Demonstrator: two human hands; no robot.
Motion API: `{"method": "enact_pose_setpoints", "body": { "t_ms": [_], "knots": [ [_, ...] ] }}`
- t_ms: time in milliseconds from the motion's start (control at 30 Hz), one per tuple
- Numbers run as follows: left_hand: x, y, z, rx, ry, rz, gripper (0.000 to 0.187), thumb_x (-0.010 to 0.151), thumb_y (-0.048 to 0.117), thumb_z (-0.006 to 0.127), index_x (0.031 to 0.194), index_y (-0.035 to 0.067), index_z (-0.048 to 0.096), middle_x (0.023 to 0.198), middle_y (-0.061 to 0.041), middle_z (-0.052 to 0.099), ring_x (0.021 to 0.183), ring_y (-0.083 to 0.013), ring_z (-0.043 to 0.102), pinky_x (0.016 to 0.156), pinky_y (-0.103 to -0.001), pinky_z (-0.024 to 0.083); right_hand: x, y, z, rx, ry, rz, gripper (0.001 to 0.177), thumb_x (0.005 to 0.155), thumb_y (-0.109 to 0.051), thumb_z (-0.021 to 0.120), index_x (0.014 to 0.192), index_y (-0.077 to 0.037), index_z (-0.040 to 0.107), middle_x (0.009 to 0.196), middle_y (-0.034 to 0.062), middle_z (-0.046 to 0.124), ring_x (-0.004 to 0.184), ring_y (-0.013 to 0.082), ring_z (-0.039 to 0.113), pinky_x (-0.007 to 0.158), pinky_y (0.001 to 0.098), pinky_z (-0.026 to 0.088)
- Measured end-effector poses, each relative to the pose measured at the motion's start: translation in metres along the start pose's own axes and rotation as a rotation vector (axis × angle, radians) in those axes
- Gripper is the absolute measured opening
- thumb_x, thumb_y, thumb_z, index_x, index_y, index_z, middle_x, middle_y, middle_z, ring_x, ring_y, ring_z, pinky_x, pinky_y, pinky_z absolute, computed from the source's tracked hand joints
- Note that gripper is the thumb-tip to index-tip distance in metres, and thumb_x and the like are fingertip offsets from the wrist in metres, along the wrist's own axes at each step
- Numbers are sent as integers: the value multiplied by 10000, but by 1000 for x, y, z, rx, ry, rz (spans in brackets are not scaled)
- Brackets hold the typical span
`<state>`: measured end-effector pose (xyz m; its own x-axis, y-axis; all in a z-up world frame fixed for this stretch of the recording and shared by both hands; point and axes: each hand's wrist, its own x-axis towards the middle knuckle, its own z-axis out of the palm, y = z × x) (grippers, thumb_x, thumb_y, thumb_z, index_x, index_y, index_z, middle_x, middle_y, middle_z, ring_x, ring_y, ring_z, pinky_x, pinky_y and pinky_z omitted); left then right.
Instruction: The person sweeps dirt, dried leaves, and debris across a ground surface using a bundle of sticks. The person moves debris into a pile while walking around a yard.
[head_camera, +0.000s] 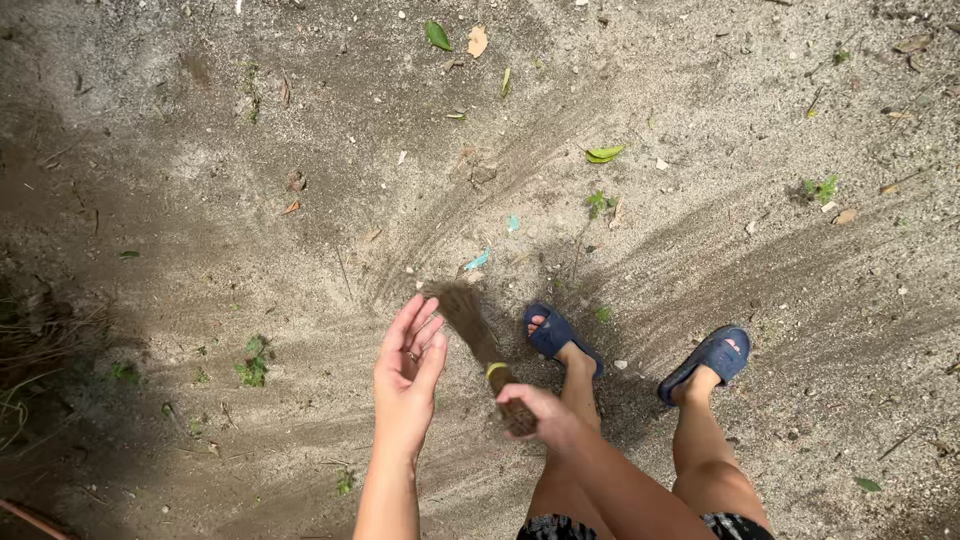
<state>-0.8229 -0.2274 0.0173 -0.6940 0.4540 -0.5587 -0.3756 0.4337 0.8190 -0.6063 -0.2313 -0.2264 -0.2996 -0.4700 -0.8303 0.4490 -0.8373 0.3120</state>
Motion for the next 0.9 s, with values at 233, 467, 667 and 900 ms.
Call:
{"method": "enact_pose_setpoints", "body": {
  "t_ms": [233, 467, 667, 900],
  "knots": [
    [-2, -7, 25, -21, -91, 23, 614, 939, 96, 656, 1513, 60, 442, 1500, -131, 563, 1344, -220, 567, 1079, -349, 484, -215, -109, -265, 433, 378, -656, 534, 815, -199, 706, 1277, 28, 562, 960, 144, 681, 794, 241, 709, 644, 348, 624],
    [1, 8, 79, -55, -226, 81, 629, 944, 78, 666, 1525, 43, 425, 1504, -137, 557, 1355, -211, 558, 1084, -337, 480, -181, -50, -170, 219, 517, -731, 475, 854, -171, 697, 1269, 15, 560, 1078, 167, 704, 909, 280, 735, 789, 431, 611],
    [-18, 10, 128, -33, -336, 113, 642, 934, 43, 661, 1530, 31, 424, 1500, -149, 553, 1327, -216, 552, 1068, -334, 475, -71, 27, -45, 59, -260, -179, 413, 749, -191, 815, 1066, 12, 645, 886, 140, 660, 719, 276, 643, 635, 403, 573],
    [-57, -1, 180, -31, -329, 74, 612, 944, 52, 642, 1514, 22, 424, 1490, -149, 551, 1342, -211, 560, 1077, -358, 515, -140, -58, -246, 394, -53, -158, 533, 691, -168, 817, 1113, 28, 559, 884, 157, 636, 718, 276, 636, 634, 380, 617]
  ]
}}
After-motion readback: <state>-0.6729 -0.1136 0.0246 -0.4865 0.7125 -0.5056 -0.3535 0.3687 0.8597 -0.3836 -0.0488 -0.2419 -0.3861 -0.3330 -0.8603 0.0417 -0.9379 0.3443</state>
